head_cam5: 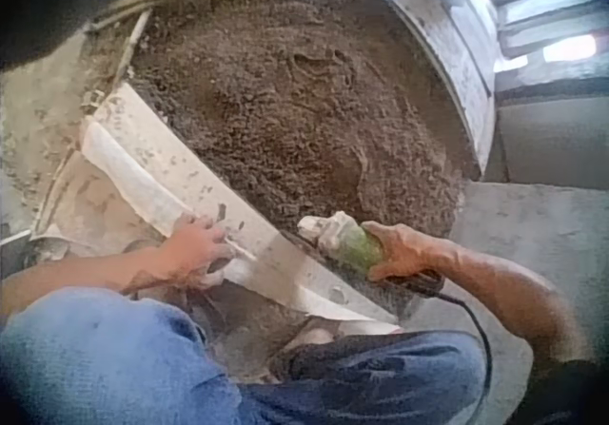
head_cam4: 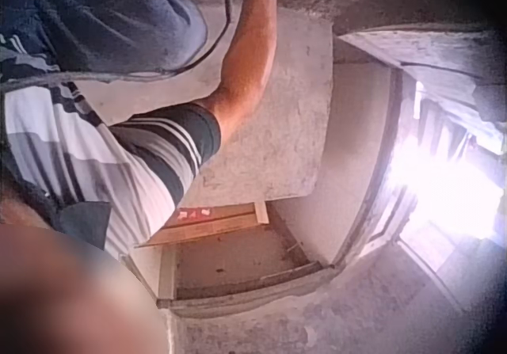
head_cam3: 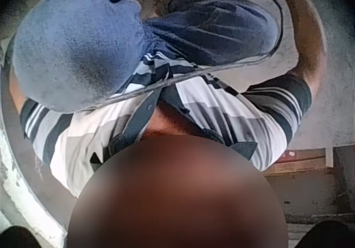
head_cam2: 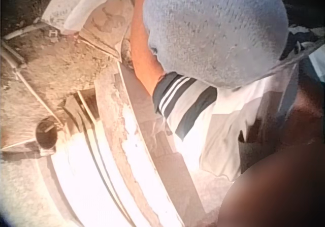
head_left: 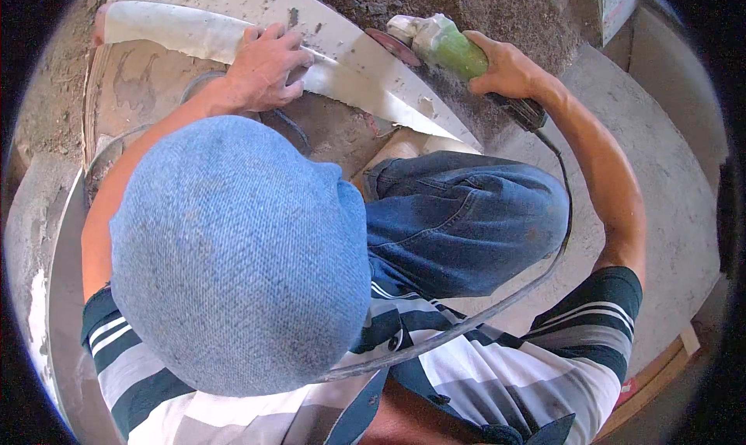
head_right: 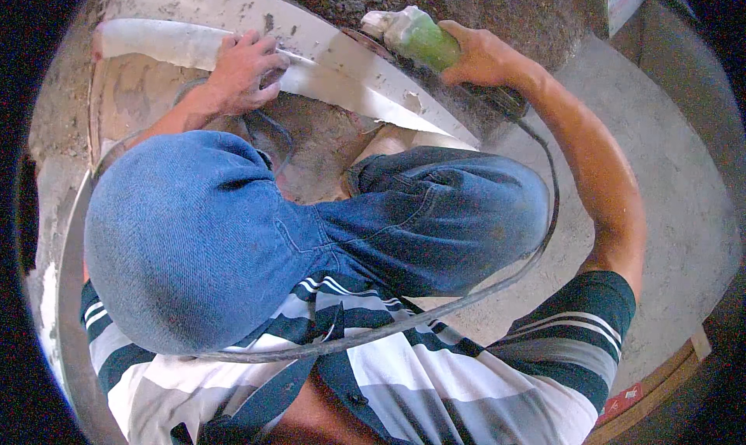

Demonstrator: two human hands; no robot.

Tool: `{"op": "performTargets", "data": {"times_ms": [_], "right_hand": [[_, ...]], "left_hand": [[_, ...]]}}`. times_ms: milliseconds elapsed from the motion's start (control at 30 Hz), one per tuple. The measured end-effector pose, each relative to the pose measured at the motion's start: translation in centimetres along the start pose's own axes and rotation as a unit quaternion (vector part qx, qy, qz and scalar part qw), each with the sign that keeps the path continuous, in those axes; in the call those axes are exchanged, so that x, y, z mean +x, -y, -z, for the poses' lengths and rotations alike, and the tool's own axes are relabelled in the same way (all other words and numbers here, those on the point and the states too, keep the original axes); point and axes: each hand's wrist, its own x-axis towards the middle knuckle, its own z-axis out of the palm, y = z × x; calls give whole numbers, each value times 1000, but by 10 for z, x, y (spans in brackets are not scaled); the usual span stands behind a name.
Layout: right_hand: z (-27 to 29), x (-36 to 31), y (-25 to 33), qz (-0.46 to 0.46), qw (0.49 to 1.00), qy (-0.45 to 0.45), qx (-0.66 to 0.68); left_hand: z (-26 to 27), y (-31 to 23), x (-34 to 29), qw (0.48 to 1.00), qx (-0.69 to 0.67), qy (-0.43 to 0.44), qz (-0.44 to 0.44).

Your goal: Grinding the edge of a concrete or stone block using a handheld angle grinder.

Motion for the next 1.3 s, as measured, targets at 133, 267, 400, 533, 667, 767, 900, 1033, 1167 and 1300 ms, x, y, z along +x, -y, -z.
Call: {"op": "performTargets", "data": {"times_ms": [133,267,400,533,667,767,900,1033,1167,1300], "right_hand": [[0,3,1,29,998,-25,-39],[0,6,-1,31,999,-24,-27],[-1,9,0,34,998,-34,-33],[2,11,5,28,998,-32,-40],[5,12,9,14,999,-10,-33],[6,12,13,25,998,-27,-40],[8,13,17,34,999,-21,-33],[11,15,23,29,998,-31,-42],[13,17,27,21,998,-39,-37],[14,20,29,46,997,-49,-41]], "left_hand": [[0,0,0,1000,0,12,8],[0,-1,-1,1000,0,4,4],[-1,-1,0,1000,9,1,11],[0,-1,0,1000,6,3,12],[1,-2,0,1000,2,12,19],[0,-2,0,1000,-1,15,21],[0,-3,-1,1000,4,-23,6],[1,-3,-1,999,-1,-32,6],[4,-3,-1,999,-6,30,22],[5,-3,-2,999,-7,31,22]]}}
